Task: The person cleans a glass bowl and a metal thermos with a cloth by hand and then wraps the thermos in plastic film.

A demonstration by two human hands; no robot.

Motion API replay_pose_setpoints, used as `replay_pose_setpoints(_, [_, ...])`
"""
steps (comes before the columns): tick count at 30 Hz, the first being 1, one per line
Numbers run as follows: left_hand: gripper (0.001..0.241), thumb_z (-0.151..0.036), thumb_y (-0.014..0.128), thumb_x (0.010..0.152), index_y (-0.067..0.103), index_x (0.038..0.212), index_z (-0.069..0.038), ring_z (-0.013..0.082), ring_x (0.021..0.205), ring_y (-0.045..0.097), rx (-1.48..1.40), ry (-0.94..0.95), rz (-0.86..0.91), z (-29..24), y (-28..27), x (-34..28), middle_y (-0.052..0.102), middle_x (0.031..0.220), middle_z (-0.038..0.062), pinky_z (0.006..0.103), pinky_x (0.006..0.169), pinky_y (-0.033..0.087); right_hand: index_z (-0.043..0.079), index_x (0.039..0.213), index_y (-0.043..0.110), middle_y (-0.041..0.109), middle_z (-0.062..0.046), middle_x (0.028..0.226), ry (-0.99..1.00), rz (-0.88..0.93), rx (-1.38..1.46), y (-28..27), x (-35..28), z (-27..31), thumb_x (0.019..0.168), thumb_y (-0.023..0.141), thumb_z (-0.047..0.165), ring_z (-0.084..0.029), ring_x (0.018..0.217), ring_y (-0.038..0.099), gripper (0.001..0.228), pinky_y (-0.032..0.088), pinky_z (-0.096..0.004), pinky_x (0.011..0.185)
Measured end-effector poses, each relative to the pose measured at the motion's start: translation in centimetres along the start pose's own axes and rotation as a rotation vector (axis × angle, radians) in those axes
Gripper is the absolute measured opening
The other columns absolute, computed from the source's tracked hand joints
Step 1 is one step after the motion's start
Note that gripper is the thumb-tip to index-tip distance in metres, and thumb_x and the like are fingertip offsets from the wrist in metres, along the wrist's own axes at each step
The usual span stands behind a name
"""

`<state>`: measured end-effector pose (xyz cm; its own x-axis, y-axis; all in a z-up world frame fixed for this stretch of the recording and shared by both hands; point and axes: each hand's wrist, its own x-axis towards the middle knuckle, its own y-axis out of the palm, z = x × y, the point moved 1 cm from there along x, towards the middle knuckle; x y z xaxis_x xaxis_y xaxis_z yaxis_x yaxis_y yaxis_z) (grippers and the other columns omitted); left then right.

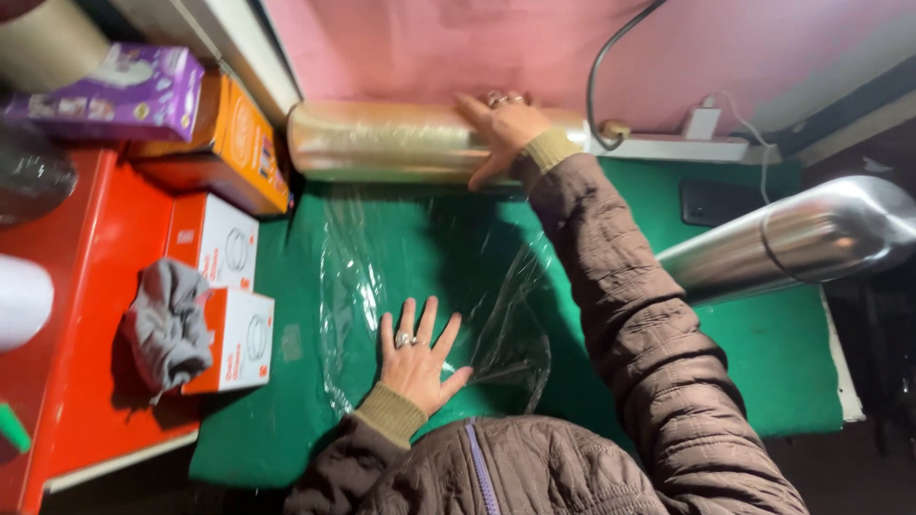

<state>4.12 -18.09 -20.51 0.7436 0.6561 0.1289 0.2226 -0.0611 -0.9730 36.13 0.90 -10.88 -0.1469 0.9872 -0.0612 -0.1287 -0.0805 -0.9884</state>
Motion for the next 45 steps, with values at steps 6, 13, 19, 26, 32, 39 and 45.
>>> replay_pose_setpoints(6, [0.084, -0.063, 0.064, 0.085, 0.045, 0.151, -0.016, 0.0476, 0.145, 0.025, -0.070, 0.024, -0.038, 0.8, 0.5, -1.3, 0.030, 0.160, 0.022, 0.0700, 0.113, 0.014, 0.010, 0.152, 0.039, 0.054, -0.025, 0.141, -0.255, -0.586, -0.033, 0.3, -8.9, 2.4, 0.062, 0.094, 0.050, -0.050, 0.131, 0.050, 0.113, 0.040, -0.064, 0.104])
replay_pose_setpoints(13, [0.073, -0.052, 0.069, 0.087, 0.055, 0.141, -0.005, 0.0429, 0.138, 0.043, 0.027, -0.223, -0.290, 4.5, -1.4, -7.2, 0.049, 0.150, 0.022, 0.0586, 0.112, 0.032, 0.003, 0.116, 0.066, 0.064, -0.018, 0.106, 0.215, -0.513, 0.414, 9.0, -25.7, 6.2, 0.088, 0.081, 0.036, -0.036, 0.098, 0.063, 0.046, 0.052, -0.043, 0.085])
replay_pose_setpoints(19, [0.060, -0.046, 0.074, 0.091, 0.063, 0.130, -0.002, 0.0413, 0.107, 0.061, 0.078, -0.573, -0.372, 6.6, -2.0, -10.0, 0.063, 0.124, 0.020, 0.0511, 0.089, 0.050, 0.006, 0.099, 0.072, 0.065, -0.017, 0.097, 0.287, -0.469, 0.465, 13.7, -29.2, 10.6, 0.085, 0.079, 0.039, -0.035, 0.096, 0.061, 0.036, 0.049, -0.045, 0.083])
replay_pose_setpoints(26, [0.032, -0.040, 0.079, 0.089, 0.068, 0.094, -0.010, 0.0344, 0.083, 0.067, -0.107, -0.703, -0.313, 8.7, -1.1, -9.8, 0.072, 0.090, 0.011, 0.0477, 0.074, 0.052, 0.004, 0.089, 0.064, 0.058, -0.008, 0.073, 0.358, -0.390, 0.710, 17.2, -29.6, 9.5, 0.094, 0.077, 0.025, -0.022, 0.069, 0.056, 0.025, 0.047, -0.034, 0.064])
replay_pose_setpoints(32, [0.023, -0.028, 0.075, 0.096, 0.064, 0.096, -0.007, 0.0189, 0.076, 0.071, -0.799, -0.746, -0.421, 10.6, 0.7, -10.7, 0.074, 0.089, 0.010, 0.0314, 0.063, 0.053, 0.006, 0.092, 0.056, 0.064, 0.003, 0.073, 0.316, -0.446, 1.414, 19.0, -32.5, 10.3, 0.099, 0.070, 0.011, -0.002, 0.061, 0.057, 0.016, 0.044, -0.019, 0.054])
replay_pose_setpoints(39, [0.023, -0.018, 0.074, 0.093, 0.054, 0.095, -0.006, 0.0065, 0.065, 0.063, -1.429, -0.820, -0.419, 10.8, 0.5, -10.8, 0.069, 0.085, 0.003, 0.0198, 0.052, 0.049, 0.007, 0.093, 0.057, 0.058, 0.004, 0.067, 0.404, -0.512, 1.548, 21.1, -35.5, 11.0, 0.098, 0.070, 0.008, -0.002, 0.053, 0.049, 0.015, 0.036, -0.019, 0.047])
replay_pose_setpoints(45, [0.030, -0.017, 0.079, 0.088, 0.057, 0.108, -0.008, 0.0033, 0.054, 0.046, -1.511, -0.855, -0.420, 11.4, 0.6, -11.2, 0.055, 0.074, -0.003, 0.0182, 0.046, 0.040, 0.007, 0.092, 0.058, 0.057, 0.004, 0.064, 0.416, -0.514, 1.559, 22.3, -36.6, 11.1, 0.098, 0.070, 0.009, -0.002, 0.050, 0.046, 0.014, 0.033, -0.019, 0.045])
